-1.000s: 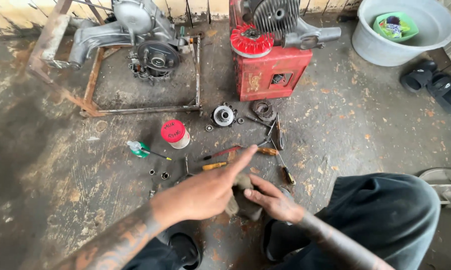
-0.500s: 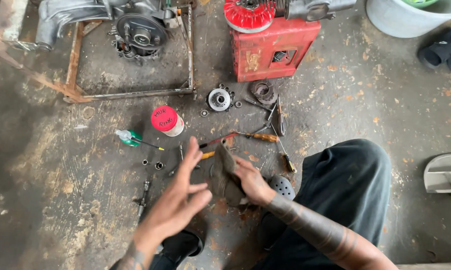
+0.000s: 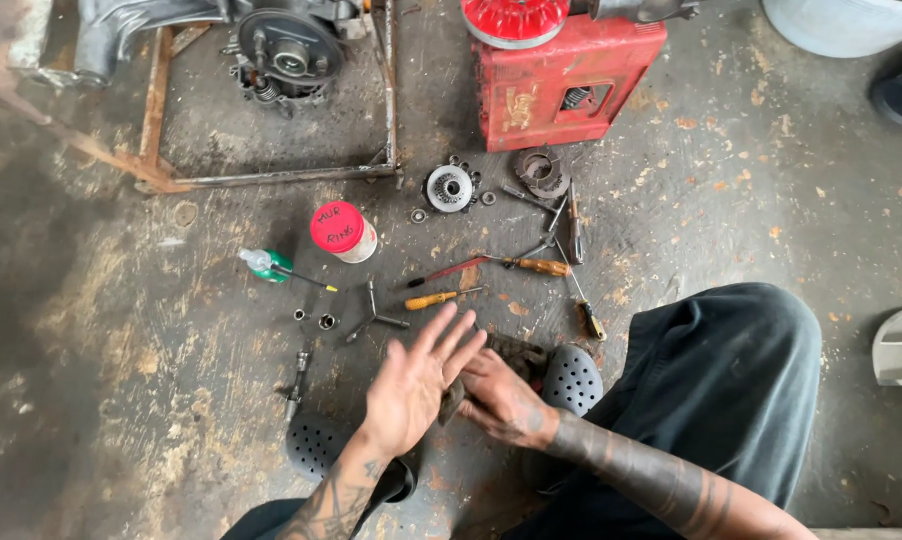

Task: The person sits on the floor and cleans various small mechanical parts, including cylindrical metal pieces and a ring, using a cloth. They wipe the items thoroughly and place them back on the floor among other tools and components.

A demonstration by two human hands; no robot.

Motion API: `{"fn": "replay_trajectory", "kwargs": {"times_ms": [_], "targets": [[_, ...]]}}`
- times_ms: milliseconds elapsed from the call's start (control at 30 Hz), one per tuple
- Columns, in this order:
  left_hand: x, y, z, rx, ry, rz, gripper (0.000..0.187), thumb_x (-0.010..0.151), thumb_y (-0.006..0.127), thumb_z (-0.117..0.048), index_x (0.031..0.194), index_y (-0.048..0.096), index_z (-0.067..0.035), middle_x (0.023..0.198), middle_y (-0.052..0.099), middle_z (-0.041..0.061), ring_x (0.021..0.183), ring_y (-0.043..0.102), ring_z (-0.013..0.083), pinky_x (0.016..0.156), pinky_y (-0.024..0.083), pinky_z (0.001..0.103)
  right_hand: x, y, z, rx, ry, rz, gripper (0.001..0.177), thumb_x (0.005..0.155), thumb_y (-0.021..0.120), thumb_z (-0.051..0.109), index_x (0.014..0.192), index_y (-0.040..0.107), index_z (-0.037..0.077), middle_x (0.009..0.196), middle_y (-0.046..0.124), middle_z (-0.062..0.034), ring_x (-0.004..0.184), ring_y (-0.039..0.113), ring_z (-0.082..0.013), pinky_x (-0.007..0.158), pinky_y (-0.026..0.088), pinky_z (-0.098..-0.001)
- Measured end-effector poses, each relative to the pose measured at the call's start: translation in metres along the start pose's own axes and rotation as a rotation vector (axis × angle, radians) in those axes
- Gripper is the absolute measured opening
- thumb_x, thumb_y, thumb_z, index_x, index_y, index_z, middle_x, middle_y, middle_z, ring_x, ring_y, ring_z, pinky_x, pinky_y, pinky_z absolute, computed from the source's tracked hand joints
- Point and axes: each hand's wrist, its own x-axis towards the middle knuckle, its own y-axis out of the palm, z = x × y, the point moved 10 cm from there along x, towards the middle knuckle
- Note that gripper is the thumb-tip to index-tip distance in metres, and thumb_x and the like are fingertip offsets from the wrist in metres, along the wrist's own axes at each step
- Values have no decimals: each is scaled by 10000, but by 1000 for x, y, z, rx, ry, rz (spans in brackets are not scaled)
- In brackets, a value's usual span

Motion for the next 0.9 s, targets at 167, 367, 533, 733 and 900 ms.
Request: {"fn": "replay_trajectory", "kwargs": {"times_ms": [167, 367, 533, 733, 900], "targets": [[4, -12, -10, -645, 250, -9, 741, 1063, 368, -555, 1550, 364, 3, 1602, 347, 247, 1508, 318, 379, 1271, 211, 481, 2, -11, -5, 190, 100, -60, 271, 1005, 566, 252, 945, 682, 15, 1114, 639, -149, 1009, 593, -302, 927, 467, -438], [-2, -47, 23, -185, 288, -375, 694, 1016, 346, -526, 1589, 375, -137, 1713, 191, 130, 1559, 122, 388, 1231, -34, 567, -30, 18, -89, 513, 452, -236, 190, 979, 678, 143, 1049, 770, -7, 949, 685, -119, 945, 651, -237, 884, 523, -456], [-10, -2, 1, 524, 210, -251, 801, 965, 479, -513, 1589, 276, -53, 1705, -44, 233, 1542, 39, 474, 1186, -18, 700, -37, 19, -94, 429, 504, -240, 155, 955, 700, 140, 1012, 760, 9, 879, 673, -116, 899, 599, -179, 819, 518, -430], [-27, 32, 12, 1133, 631, -74, 649, 954, 636, -369, 1503, 487, -58, 1606, 370, 225, 1475, 390, 433, 1208, 331, 533, -40, -18, -125, 842, 780, -678, 201, 1040, 546, 124, 929, 692, 41, 733, 633, -77, 589, 542, -154, 554, 486, -282], [-22, -34, 37, 747, 229, -297, 889, 975, 546, -551, 1570, 216, 22, 1606, 251, 336, 1470, 282, 507, 1164, 298, 633, -18, -57, -72, 511, 557, -530, 223, 1016, 540, 83, 1187, 629, -28, 989, 630, -219, 928, 589, -273, 820, 460, -448]]}}
